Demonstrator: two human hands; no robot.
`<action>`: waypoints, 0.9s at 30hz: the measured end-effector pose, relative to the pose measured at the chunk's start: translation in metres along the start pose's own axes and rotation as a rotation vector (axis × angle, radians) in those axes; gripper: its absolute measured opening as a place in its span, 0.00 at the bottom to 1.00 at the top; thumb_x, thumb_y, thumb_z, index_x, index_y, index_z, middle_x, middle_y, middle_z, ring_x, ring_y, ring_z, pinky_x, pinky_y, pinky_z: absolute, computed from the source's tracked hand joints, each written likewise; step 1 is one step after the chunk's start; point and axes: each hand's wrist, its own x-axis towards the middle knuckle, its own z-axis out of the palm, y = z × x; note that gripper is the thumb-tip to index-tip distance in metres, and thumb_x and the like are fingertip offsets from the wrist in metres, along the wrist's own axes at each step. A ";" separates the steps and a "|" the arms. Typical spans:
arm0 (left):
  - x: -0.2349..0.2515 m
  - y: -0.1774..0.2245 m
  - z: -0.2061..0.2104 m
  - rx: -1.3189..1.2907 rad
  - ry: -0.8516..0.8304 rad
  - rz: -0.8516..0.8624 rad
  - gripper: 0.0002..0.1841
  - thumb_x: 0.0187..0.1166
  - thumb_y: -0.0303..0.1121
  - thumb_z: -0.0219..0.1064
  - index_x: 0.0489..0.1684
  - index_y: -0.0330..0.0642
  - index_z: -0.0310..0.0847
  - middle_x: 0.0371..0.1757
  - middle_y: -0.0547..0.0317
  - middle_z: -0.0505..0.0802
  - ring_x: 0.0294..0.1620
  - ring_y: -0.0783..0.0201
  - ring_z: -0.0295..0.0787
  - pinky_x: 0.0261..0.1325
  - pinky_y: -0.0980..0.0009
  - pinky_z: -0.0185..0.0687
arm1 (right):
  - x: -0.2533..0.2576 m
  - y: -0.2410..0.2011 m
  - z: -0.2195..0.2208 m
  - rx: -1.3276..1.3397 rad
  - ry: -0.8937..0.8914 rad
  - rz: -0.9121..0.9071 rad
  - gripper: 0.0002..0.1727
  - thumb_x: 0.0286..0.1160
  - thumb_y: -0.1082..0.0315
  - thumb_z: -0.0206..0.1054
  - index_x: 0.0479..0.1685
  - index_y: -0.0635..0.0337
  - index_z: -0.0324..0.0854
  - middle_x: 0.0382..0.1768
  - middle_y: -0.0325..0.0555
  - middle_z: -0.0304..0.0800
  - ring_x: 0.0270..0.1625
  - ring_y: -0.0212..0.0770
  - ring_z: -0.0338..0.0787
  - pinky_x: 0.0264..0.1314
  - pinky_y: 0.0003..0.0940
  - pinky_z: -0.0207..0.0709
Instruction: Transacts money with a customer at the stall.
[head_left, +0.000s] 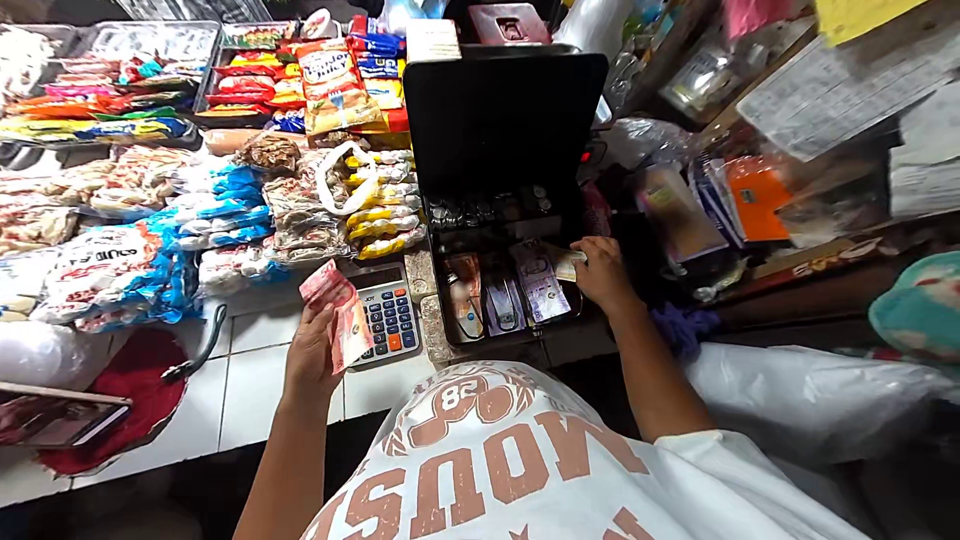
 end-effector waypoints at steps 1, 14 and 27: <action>-0.005 0.001 -0.006 -0.062 0.002 -0.057 0.15 0.95 0.32 0.38 0.72 0.46 0.63 0.47 0.62 0.93 0.44 0.71 0.94 0.45 0.72 0.93 | 0.002 0.004 0.003 -0.025 -0.036 0.018 0.17 0.77 0.76 0.69 0.64 0.70 0.85 0.68 0.70 0.83 0.78 0.73 0.73 0.79 0.66 0.66; 0.000 0.008 -0.042 0.033 -0.020 0.023 0.28 0.86 0.19 0.44 0.83 0.51 0.47 0.57 0.57 0.88 0.45 0.62 0.95 0.44 0.64 0.95 | 0.006 -0.032 0.016 -0.182 -0.148 0.174 0.25 0.65 0.57 0.83 0.52 0.69 0.89 0.60 0.73 0.85 0.77 0.79 0.67 0.80 0.77 0.53; 0.041 0.150 -0.049 0.316 -0.051 0.335 0.30 0.81 0.18 0.51 0.80 0.58 0.52 0.52 0.71 0.87 0.40 0.79 0.88 0.43 0.79 0.88 | -0.007 -0.024 0.012 0.458 0.014 0.177 0.21 0.80 0.76 0.64 0.71 0.73 0.76 0.55 0.70 0.89 0.54 0.58 0.92 0.61 0.55 0.83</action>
